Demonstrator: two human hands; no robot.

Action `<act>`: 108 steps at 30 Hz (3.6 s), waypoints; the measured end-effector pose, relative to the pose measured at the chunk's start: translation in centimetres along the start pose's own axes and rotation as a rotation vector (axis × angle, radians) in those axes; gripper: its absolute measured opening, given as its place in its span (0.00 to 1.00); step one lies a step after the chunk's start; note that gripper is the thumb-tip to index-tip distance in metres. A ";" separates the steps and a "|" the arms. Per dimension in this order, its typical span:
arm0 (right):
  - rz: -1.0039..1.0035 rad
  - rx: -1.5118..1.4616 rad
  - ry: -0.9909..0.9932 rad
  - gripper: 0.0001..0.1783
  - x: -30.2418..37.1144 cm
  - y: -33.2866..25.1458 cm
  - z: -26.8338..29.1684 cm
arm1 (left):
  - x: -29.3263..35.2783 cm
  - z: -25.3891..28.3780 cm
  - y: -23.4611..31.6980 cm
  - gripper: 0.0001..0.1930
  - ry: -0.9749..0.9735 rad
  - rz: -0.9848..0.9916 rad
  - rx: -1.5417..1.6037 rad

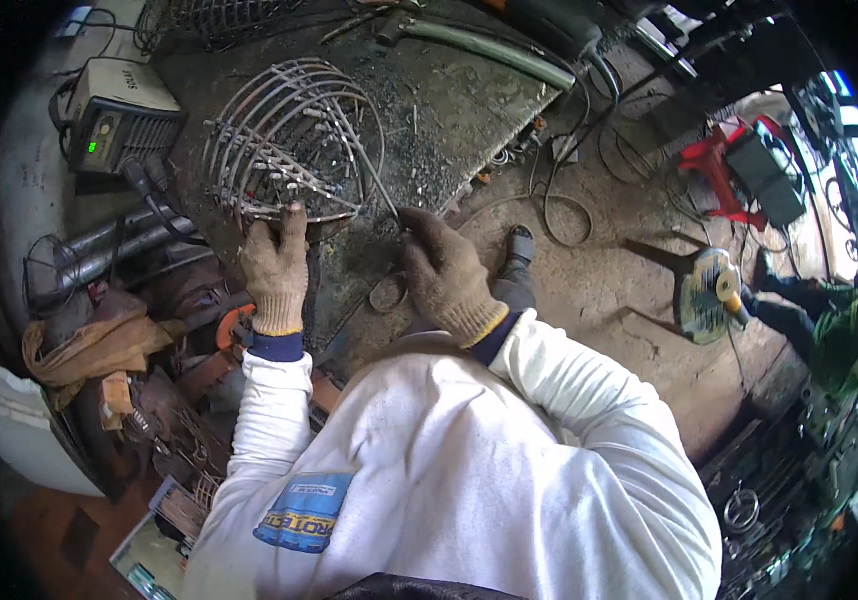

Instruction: The person aligns metal rods onto a spherical wire frame and uses a welding tool to fuse the connection points together.

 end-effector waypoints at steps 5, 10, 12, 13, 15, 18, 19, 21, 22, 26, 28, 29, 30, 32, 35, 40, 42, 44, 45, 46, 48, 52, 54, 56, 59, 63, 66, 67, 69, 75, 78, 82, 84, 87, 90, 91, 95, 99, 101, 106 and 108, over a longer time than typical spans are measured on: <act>0.073 0.077 0.169 0.18 0.7 0.3 -2.6 | -0.3 0.5 0.7 0.36 -0.011 -0.094 0.057; 0.054 0.130 0.259 0.19 0.8 0.9 -3.9 | -0.4 0.7 0.3 0.34 -0.093 -0.068 0.073; -0.071 -0.014 0.244 0.19 1.1 0.8 -4.3 | -0.4 0.6 0.4 0.34 -0.115 -0.064 0.109; 0.002 -0.014 0.241 0.20 0.8 1.9 -4.1 | -0.4 0.3 0.1 0.33 -0.006 -0.156 0.097; 0.152 0.151 0.239 0.20 0.6 2.1 -4.0 | -0.5 0.1 -0.2 0.32 0.024 -0.172 0.096; 0.153 0.139 0.231 0.20 0.5 2.7 -4.3 | -0.3 0.0 -0.3 0.32 0.032 -0.145 0.072; 0.153 0.125 0.229 0.20 0.5 2.8 -4.4 | -0.3 -0.1 -0.3 0.33 0.059 -0.143 0.065; 0.127 0.061 0.231 0.21 0.5 3.0 -5.0 | -0.3 0.1 0.0 0.33 0.019 -0.118 0.083; 0.113 0.035 0.234 0.21 0.6 3.0 -5.2 | -0.3 0.1 0.1 0.34 -0.023 -0.095 0.102; 0.185 0.151 0.252 0.21 0.8 2.0 -5.4 | -0.3 0.1 0.1 0.35 -0.020 -0.116 0.138; 0.243 0.272 0.304 0.21 1.1 1.5 -5.5 | -0.2 -0.2 -0.1 0.34 -0.014 -0.142 0.110; 0.242 0.273 0.306 0.21 1.1 1.5 -5.6 | -0.4 -0.3 -0.3 0.34 -0.017 -0.143 0.111; 0.224 0.236 0.311 0.20 1.1 1.6 -5.7 | -0.4 -0.5 -0.4 0.33 -0.002 -0.186 0.105; 0.202 0.201 0.322 0.20 1.2 1.4 -6.0 | -0.4 -0.6 -0.4 0.32 0.007 -0.233 0.103; 0.230 0.297 0.366 0.20 1.3 0.9 -6.4 | -0.4 -0.8 -0.3 0.32 -0.031 -0.207 0.130; 0.178 0.342 0.382 0.20 1.4 0.1 -6.8 | -0.5 -0.4 -0.2 0.33 -0.074 -0.193 0.146; 0.146 0.295 0.354 0.20 1.3 0.2 -6.4 | -0.4 -0.4 -0.1 0.33 -0.034 -0.216 0.149; 0.116 0.250 0.323 0.21 1.7 0.1 -5.6 | -0.4 -0.5 -0.2 0.33 0.009 -0.237 0.153; 0.058 0.257 0.270 0.21 1.9 -0.3 -4.9 | -0.5 -0.6 -0.4 0.31 0.045 -0.268 0.124; 0.001 0.264 0.214 0.21 2.2 -0.7 -4.2 | -0.7 -0.8 -0.6 0.30 0.083 -0.296 0.094; 0.167 0.605 0.324 0.21 4.6 -0.7 -2.2 | -0.6 -0.9 -1.1 0.30 0.080 -0.360 0.182; 0.539 0.650 0.266 0.23 8.1 -0.5 0.4 | -0.1 0.4 0.1 0.28 -0.024 -0.396 0.239; 0.502 0.811 0.058 0.25 7.7 -1.2 0.4 | 2.2 1.4 1.1 0.21 0.123 -0.673 0.271; 0.445 0.947 -0.207 0.26 5.5 -4.7 -1.7 | 4.4 2.0 1.8 0.11 0.329 -0.852 0.079; 0.803 0.767 -0.392 0.23 1.0 -5.7 -1.6 | 5.9 3.2 0.9 0.07 0.315 -0.725 -0.089; 0.584 0.892 -0.192 0.19 -9.0 -7.3 4.8 | 2.9 8.3 -1.0 0.12 0.339 -0.564 -0.180; 0.544 1.183 0.003 0.18 -15.7 -11.8 5.8 | 1.3 13.3 -3.2 0.09 0.195 0.058 0.285; 0.750 1.140 -0.053 0.16 -17.5 -11.8 5.7 | 1.3 13.1 -3.7 0.09 -0.006 0.620 0.881; 0.960 1.069 -0.123 0.15 -21.7 -11.6 5.2 | 1.5 12.0 -4.3 0.10 0.021 0.647 0.802; 0.887 1.629 -0.201 0.12 -35.0 -13.5 -1.7 | 4.5 4.6 -6.9 0.10 0.144 0.919 1.168; 0.847 1.758 -0.421 0.14 -39.0 -14.2 -1.4 | 3.9 4.3 -4.0 0.11 0.104 0.939 1.151; 0.928 1.758 -0.637 0.17 -39.0 -15.7 -1.8 | 3.7 3.8 -4.4 0.20 -0.021 0.830 0.616; 1.081 1.819 -0.582 0.17 -40.3 -15.1 -2.5 | 3.6 2.1 -5.3 0.23 0.017 0.771 0.410; 0.993 2.045 -0.767 0.19 -39.7 -16.1 -4.7 | 2.9 1.5 -3.7 0.18 0.144 0.355 -0.264; 0.938 1.862 -0.736 0.19 -43.2 -15.9 -5.2 | 3.6 -1.0 -4.8 0.16 0.172 0.231 -0.458; 1.029 1.915 -0.746 0.19 -46.2 -14.9 -3.9 | 3.4 -0.9 -3.4 0.16 0.178 0.226 -0.441; 0.964 1.919 -0.678 0.17 -42.6 -15.8 -7.0 | 4.9 0.4 -0.9 0.19 0.076 0.339 -0.591; 0.740 1.896 -0.918 0.16 -46.9 -17.2 -3.2 | 4.8 -0.2 -0.1 0.20 0.123 0.437 -0.417; 0.851 1.971 -0.888 0.17 -42.8 -17.0 -4.8 | 6.3 -1.0 -1.0 0.18 0.211 0.423 -0.414; 0.705 1.926 -0.660 0.15 -41.2 -14.7 -5.7 | 6.2 -0.8 -0.6 0.15 0.409 0.319 -0.301; 0.668 1.843 -0.584 0.17 -47.0 -12.3 -4.0 | 5.5 -1.0 -0.2 0.14 0.493 0.226 -0.359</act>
Point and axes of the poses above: each hand's wrist, its own x-axis away from the middle knuckle, its own z-axis out of the back of the hand, y = z × x, the point moved 2 cm from there along -x, towards the middle knuckle, and after that the axes turned 9 degrees about -x, right-handed, at the moved point
